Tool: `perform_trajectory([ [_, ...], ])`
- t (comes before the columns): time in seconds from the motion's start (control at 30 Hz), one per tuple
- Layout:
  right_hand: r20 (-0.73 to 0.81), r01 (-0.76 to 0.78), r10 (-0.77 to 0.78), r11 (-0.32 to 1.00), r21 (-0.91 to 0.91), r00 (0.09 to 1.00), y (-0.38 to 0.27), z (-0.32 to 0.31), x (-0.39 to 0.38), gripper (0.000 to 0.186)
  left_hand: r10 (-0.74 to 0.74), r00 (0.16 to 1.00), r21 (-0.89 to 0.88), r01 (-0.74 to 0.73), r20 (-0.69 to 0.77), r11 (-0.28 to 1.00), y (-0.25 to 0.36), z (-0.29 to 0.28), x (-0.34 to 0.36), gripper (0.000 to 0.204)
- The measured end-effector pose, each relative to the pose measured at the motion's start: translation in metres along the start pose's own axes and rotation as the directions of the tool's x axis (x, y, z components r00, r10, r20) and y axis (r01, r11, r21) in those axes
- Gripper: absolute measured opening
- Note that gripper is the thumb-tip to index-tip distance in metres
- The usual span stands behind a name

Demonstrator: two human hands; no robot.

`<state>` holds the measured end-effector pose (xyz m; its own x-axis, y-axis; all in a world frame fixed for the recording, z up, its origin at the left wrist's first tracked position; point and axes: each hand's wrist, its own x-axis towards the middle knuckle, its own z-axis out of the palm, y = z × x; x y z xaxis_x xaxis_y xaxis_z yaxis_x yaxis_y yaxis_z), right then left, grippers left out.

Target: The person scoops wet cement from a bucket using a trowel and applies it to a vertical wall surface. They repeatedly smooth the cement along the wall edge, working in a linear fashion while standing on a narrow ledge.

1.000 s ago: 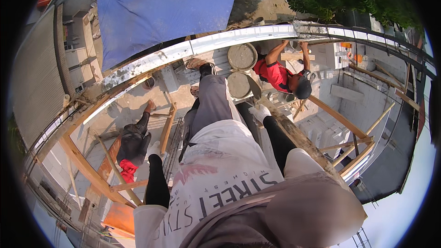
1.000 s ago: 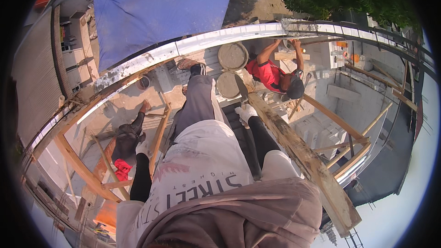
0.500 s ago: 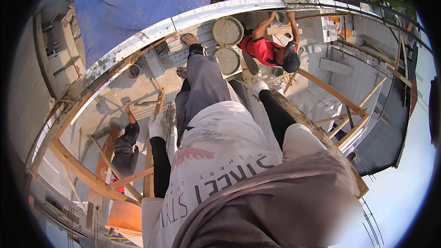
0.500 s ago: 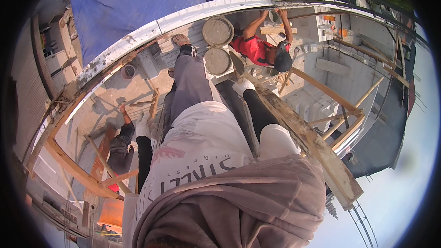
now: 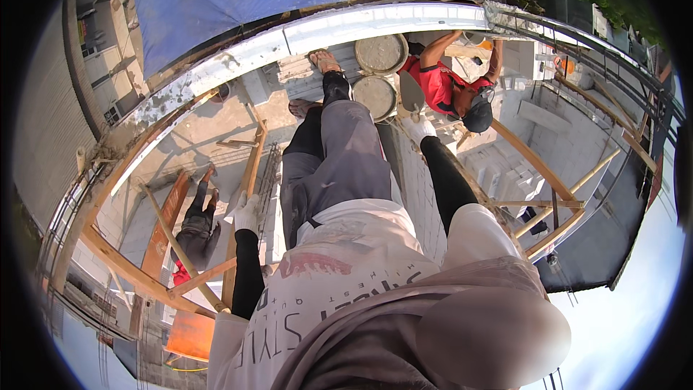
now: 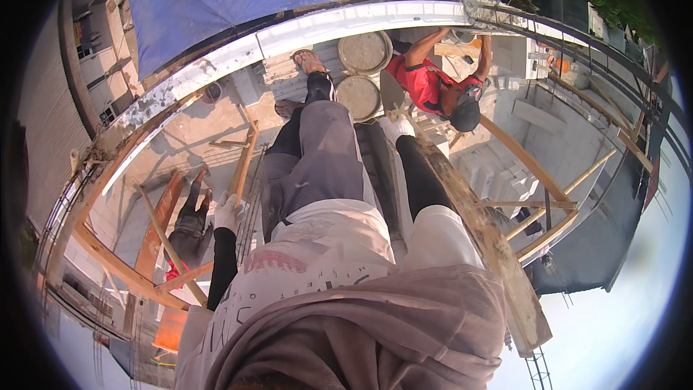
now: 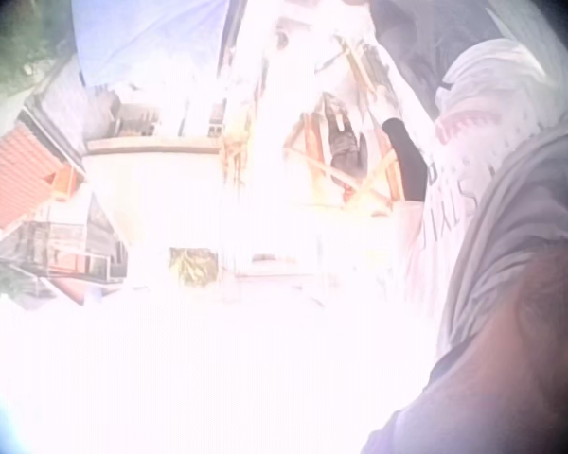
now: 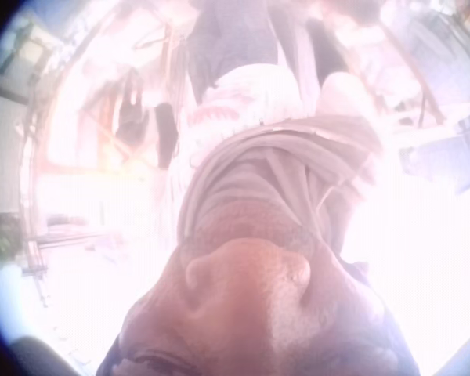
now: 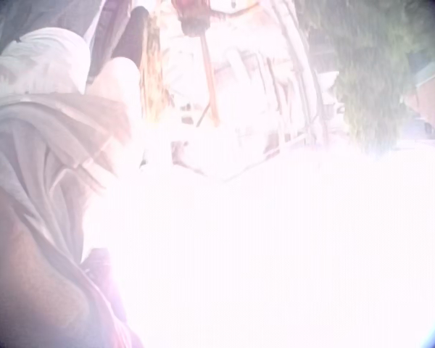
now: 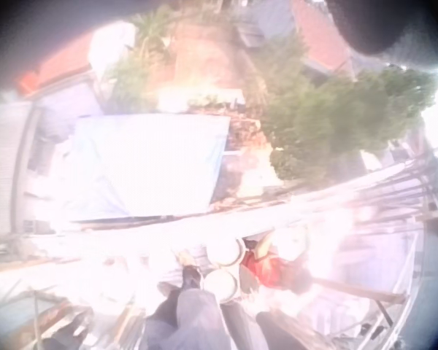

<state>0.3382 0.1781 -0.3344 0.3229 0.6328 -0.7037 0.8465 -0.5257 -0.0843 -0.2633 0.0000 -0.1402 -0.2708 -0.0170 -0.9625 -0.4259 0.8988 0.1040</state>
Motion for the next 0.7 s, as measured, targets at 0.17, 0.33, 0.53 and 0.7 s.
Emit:
perform_trajectory([
  [0.17, 0.074, 0.009, -0.003, 0.997, -0.079, 0.997, -0.041, -0.031, 0.011, 0.065, 0.001, 1.000, 0.039, -0.002, 0.018, 0.999, 0.022, 0.041, -0.012, 0.071],
  [0.33, 0.394, -0.498, 0.305, 0.506, 0.704, 0.867, -0.057, -0.017, 0.036, 0.042, 0.000, 0.999, 0.026, -0.001, 0.046, 1.000, 0.048, 0.071, -0.002, 0.073],
  [0.53, 0.382, -0.616, 0.485, 0.574, 0.539, 0.787, -0.043, 0.036, -0.003, 0.030, 0.033, 0.999, 0.072, -0.034, 0.019, 0.997, 0.058, 0.073, 0.007, 0.076],
  [0.7, 0.485, -0.552, 0.564, -0.060, 0.832, 0.669, -0.035, 0.062, -0.015, 0.029, 0.005, 1.000, 0.165, -0.006, 0.011, 0.986, 0.061, 0.064, 0.017, 0.076],
])
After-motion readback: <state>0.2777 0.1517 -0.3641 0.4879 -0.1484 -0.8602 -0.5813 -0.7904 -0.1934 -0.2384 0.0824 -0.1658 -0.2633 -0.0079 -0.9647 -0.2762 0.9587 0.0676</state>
